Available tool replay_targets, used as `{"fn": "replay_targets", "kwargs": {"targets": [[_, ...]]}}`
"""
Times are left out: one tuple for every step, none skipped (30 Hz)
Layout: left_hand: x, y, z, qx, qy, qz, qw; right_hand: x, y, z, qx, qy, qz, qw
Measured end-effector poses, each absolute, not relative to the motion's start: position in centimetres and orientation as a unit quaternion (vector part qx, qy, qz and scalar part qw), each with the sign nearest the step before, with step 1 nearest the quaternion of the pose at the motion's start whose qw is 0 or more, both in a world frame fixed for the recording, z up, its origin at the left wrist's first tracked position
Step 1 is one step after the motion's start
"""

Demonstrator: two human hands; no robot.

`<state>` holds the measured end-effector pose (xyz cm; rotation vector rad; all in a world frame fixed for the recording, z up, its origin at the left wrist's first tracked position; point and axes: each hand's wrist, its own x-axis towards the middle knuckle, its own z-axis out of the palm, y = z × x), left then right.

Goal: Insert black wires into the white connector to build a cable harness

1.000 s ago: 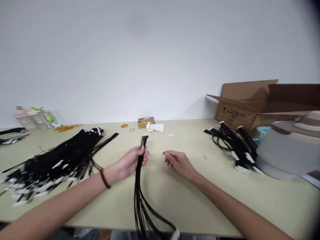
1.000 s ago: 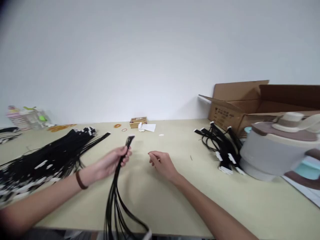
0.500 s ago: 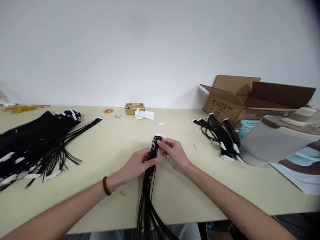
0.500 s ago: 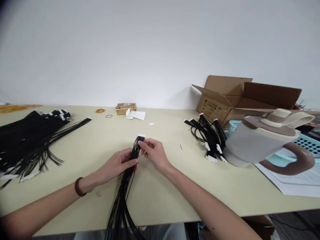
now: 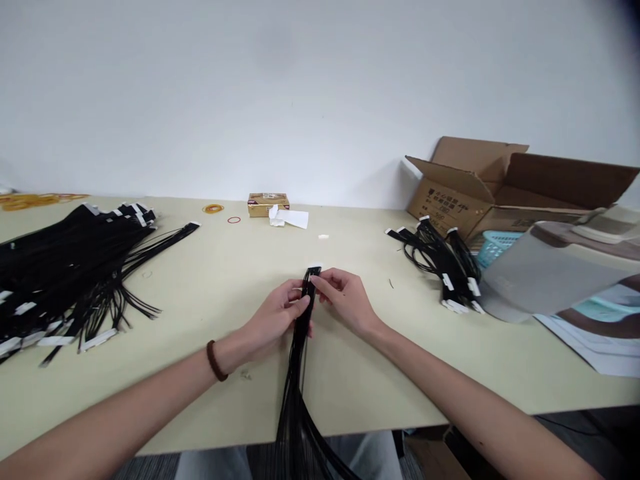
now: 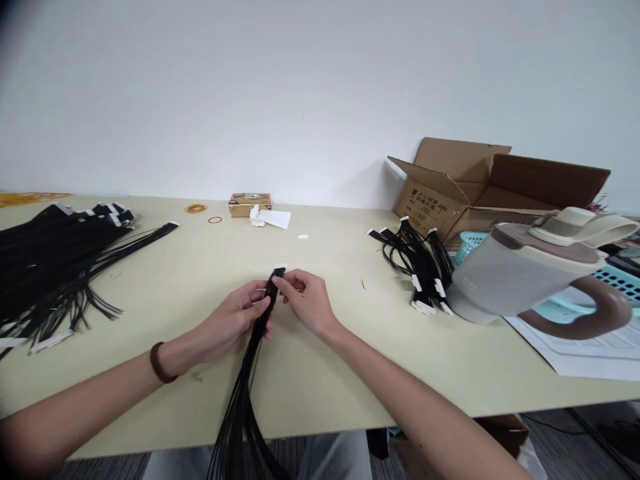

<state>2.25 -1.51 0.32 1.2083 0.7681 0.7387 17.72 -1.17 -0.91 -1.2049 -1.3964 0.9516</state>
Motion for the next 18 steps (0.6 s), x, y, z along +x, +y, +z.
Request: {"fn": "replay_targets", "kwargs": {"targets": [[2.4, -1.6, 0.4, 0.494, 0.337, 0.34, 0.726, 17.7, -1.1, -1.0, -0.498, -0.578, 0.402, 0.506], [2.5, -1.5, 0.6, 0.447, 0.334, 0.351, 0.752, 17.7, -1.0, -1.0, -0.497, -0.573, 0.416, 0.501], [2.5, -1.4, 0.7, 0.403, 0.33, 0.356, 0.776, 17.7, -0.9, -1.0, -0.493, -0.567, 0.436, 0.495], [2.4, -1.2, 0.8, 0.365, 0.325, 0.352, 0.799, 17.7, -0.9, -1.0, -0.483, -0.563, 0.462, 0.486], [2.4, -1.0, 0.9, 0.334, 0.318, 0.34, 0.819, 17.7, -0.8, -1.0, -0.465, -0.561, 0.49, 0.479], [2.3, -0.8, 0.9, 0.313, 0.311, 0.325, 0.837, 17.6, -0.8, -1.0, -0.442, -0.56, 0.516, 0.474], [2.3, -0.6, 1.0, 0.301, 0.303, 0.307, 0.851, 17.5, -0.8, -1.0, -0.417, -0.559, 0.539, 0.472], [2.2, -0.5, 1.0, 0.295, 0.294, 0.288, 0.862, 17.5, -0.8, -1.0, -0.394, -0.557, 0.555, 0.476], [2.2, -0.5, 1.0, 0.293, 0.286, 0.272, 0.871, 17.4, -0.9, -1.0, -0.377, -0.551, 0.565, 0.485], [2.2, -0.5, 1.0, 0.296, 0.28, 0.258, 0.876, 17.4, -0.9, -1.0, -0.366, -0.54, 0.574, 0.495], [2.3, -0.6, 0.9, 0.302, 0.276, 0.246, 0.879, 17.3, -0.9, -1.0, -0.36, -0.527, 0.58, 0.507], [2.3, -0.7, 0.8, 0.312, 0.275, 0.24, 0.877, 17.3, -1.0, -1.0, -0.357, -0.512, 0.585, 0.518], [2.4, -0.8, 0.7, 0.33, 0.278, 0.245, 0.868, 17.3, -1.0, -0.9, -0.357, -0.499, 0.587, 0.528], [2.5, -0.9, 0.6, 0.355, 0.288, 0.261, 0.85, 17.3, -1.0, -0.9, -0.361, -0.49, 0.585, 0.537], [2.5, -1.0, 0.5, 0.389, 0.303, 0.284, 0.822, 17.4, -1.0, -0.8, -0.369, -0.485, 0.575, 0.545], [2.5, -1.0, 0.4, 0.428, 0.323, 0.313, 0.784, 17.4, -0.9, -0.7, -0.382, -0.486, 0.559, 0.553], [2.4, -0.9, 0.3, 0.468, 0.341, 0.342, 0.74, 17.5, -0.9, -0.7, -0.395, -0.492, 0.538, 0.559], [2.3, -0.7, 0.2, 0.504, 0.355, 0.364, 0.698, 17.6, -0.9, -0.7, -0.406, -0.504, 0.516, 0.561]]}}
